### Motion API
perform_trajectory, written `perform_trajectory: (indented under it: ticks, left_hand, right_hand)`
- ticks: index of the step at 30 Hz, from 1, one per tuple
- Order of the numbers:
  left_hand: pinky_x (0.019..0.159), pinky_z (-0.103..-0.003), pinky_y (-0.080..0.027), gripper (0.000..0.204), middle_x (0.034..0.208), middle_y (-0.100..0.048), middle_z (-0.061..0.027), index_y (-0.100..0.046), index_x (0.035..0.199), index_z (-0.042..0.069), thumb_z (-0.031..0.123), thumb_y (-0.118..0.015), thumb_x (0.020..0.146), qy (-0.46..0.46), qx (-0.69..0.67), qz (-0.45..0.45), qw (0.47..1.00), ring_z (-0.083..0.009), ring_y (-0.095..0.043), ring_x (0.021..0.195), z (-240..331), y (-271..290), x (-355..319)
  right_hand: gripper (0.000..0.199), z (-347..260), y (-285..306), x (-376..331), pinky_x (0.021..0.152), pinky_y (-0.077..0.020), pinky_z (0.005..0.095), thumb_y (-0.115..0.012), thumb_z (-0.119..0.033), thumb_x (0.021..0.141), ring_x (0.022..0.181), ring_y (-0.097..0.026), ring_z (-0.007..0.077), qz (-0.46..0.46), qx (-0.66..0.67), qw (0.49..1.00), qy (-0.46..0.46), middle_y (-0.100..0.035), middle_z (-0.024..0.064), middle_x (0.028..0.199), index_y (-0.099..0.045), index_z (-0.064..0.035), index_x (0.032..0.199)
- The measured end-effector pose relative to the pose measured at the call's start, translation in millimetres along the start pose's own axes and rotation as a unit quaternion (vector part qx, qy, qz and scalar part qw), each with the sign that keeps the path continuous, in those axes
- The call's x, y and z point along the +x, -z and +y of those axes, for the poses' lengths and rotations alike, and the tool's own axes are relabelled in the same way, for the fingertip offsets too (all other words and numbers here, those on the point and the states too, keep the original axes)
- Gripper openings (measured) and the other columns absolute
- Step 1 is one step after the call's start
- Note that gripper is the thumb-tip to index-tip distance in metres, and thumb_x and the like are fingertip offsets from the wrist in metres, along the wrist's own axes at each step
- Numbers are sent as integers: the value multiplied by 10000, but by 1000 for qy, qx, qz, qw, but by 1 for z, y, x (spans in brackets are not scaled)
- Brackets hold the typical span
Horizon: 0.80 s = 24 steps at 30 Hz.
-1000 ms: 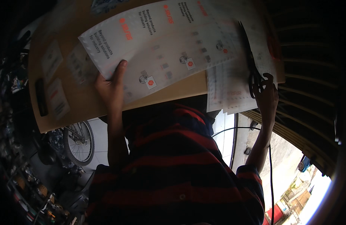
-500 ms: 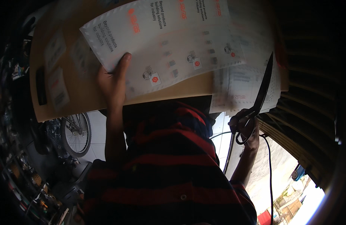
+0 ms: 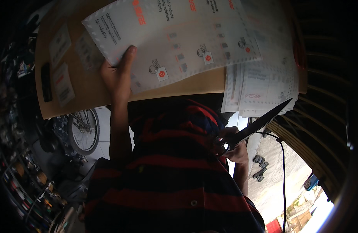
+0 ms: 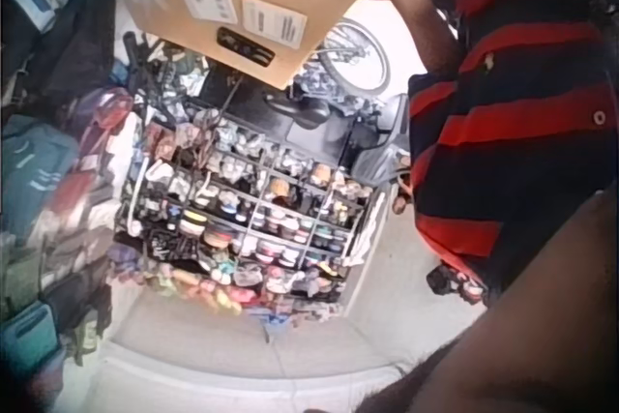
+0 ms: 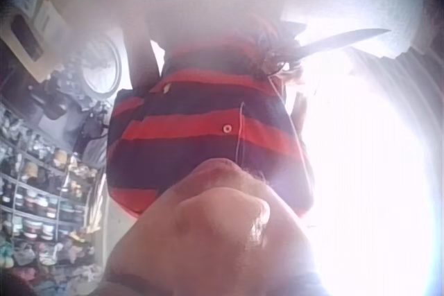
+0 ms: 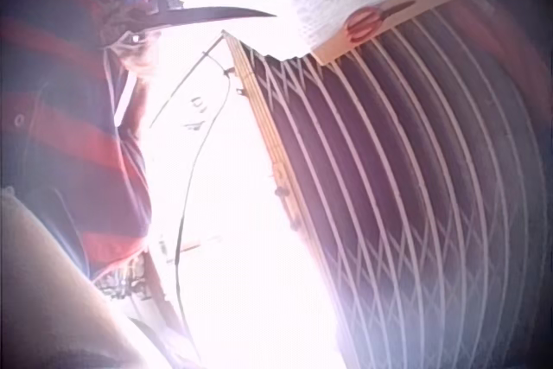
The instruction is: The person cuts a stack of printed paper sheets with shears.
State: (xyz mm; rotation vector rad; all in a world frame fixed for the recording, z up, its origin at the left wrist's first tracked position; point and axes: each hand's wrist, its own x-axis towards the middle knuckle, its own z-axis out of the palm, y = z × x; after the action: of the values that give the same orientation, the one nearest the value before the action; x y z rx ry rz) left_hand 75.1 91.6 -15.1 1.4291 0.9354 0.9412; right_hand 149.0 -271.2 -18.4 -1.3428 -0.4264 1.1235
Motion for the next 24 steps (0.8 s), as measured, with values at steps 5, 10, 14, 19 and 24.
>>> perform_trajectory:
  ticks: [5,10,14,19,24]
  left_hand:
    - [774,-236,-469,245,947,-674,-80,-649,1006,-55,82,-726,818,11,-29,1,1000,-94,-606,830,1,2,3]
    - [782,-239,-465,265,962,-672,-78,-648,1020,-49,101,-731,817,6,-40,9,999,-97,-607,840,9,-3,5]
    - [773,-237,-468,260,942,-677,-76,-655,1006,-48,108,-735,814,-37,-50,12,998,-99,-611,827,11,-9,18]
    - [760,-243,-478,244,927,-682,-77,-664,989,-44,103,-737,809,-28,-70,19,997,-100,-616,809,14,-20,22]
    - [744,-242,-485,252,923,-686,-81,-665,989,-47,107,-743,805,-26,-74,-4,997,-99,-621,804,3,-24,17]
  right_hand:
    - [446,-12,-14,7,676,-486,287,-850,-67,660,783,-608,147,-44,-72,996,-23,-618,27,857,-594,-77,1025]
    - [558,2,-17,20,619,-449,257,-854,-286,673,680,-553,112,-104,-57,993,7,-590,8,814,-541,-46,1067]
    - [813,6,-5,23,580,-440,291,-745,-653,641,646,-546,144,-127,-47,991,-8,-547,49,743,-513,-24,1101]
    - [988,7,-11,31,556,-420,337,-607,-812,613,595,-535,193,-140,-161,975,-57,-521,82,718,-499,13,1146]
    - [937,25,-15,44,548,-413,326,-633,-774,646,577,-525,169,-100,-155,982,-29,-528,74,710,-519,17,1135]
